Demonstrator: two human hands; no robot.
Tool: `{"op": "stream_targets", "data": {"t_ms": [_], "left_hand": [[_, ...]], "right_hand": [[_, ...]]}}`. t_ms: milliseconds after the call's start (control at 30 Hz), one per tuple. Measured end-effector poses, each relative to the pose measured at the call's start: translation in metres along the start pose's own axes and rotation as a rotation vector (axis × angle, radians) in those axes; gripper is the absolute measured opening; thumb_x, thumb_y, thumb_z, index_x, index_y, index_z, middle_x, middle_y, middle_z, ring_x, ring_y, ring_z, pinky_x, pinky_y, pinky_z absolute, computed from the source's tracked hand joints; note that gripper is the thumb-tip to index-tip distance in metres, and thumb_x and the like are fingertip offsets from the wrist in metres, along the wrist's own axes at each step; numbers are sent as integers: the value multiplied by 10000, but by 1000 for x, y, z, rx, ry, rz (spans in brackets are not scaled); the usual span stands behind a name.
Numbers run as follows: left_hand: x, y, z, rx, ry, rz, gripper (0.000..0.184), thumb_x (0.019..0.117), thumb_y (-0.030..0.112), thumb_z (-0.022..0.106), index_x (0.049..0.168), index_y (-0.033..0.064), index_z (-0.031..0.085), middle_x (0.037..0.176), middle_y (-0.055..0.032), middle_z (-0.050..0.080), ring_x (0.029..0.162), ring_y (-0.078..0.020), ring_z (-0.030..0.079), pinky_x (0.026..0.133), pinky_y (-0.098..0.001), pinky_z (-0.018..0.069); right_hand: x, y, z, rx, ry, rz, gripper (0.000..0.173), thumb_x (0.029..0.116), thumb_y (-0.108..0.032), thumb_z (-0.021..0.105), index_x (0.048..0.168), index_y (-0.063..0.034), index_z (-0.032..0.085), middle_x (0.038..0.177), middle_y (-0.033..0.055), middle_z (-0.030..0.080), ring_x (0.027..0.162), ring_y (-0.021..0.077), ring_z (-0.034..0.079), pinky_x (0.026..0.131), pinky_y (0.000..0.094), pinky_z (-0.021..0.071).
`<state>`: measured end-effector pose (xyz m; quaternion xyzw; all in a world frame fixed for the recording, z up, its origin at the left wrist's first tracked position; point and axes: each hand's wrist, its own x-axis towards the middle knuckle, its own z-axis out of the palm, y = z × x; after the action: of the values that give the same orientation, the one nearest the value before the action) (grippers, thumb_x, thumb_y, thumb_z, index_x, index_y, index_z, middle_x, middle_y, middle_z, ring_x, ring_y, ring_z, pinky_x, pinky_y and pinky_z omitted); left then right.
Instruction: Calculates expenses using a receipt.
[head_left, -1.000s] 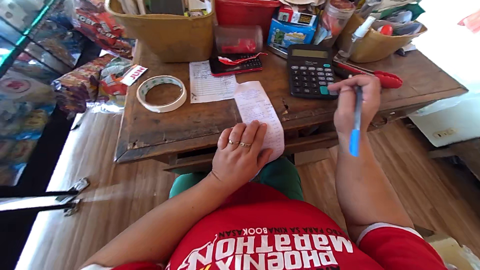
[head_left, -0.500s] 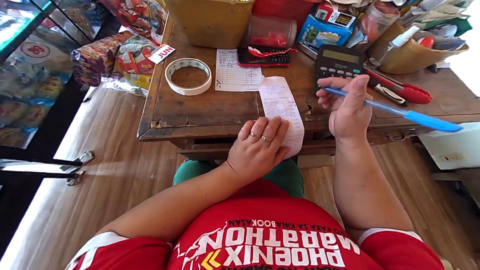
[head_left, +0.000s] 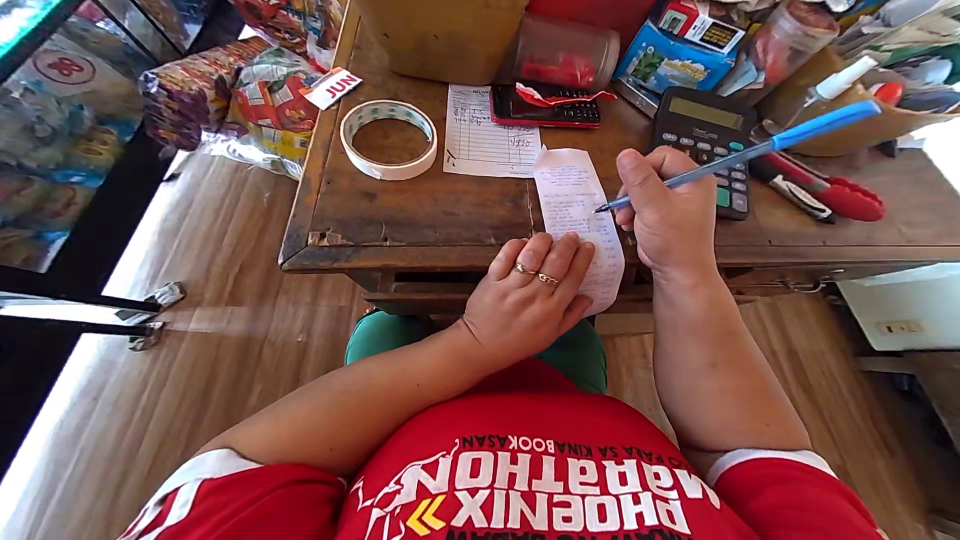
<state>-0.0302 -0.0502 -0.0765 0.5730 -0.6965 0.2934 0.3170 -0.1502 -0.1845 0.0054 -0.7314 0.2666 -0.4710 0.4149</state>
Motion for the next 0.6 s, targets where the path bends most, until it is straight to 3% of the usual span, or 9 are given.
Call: {"op": "stream_targets", "data": {"t_ms": [600], "left_hand": [[-1,0,1,-8,1,-5,484,1012,460,526,1339,132,667,1332,-91,655,1214,-259,566,1068,-395,357]], "right_hand": [[2,1,-16,-206,43,87,305,1002,-251,662,737,-193,523,564,-133,517,445,-41,497,446,126,442]]}}
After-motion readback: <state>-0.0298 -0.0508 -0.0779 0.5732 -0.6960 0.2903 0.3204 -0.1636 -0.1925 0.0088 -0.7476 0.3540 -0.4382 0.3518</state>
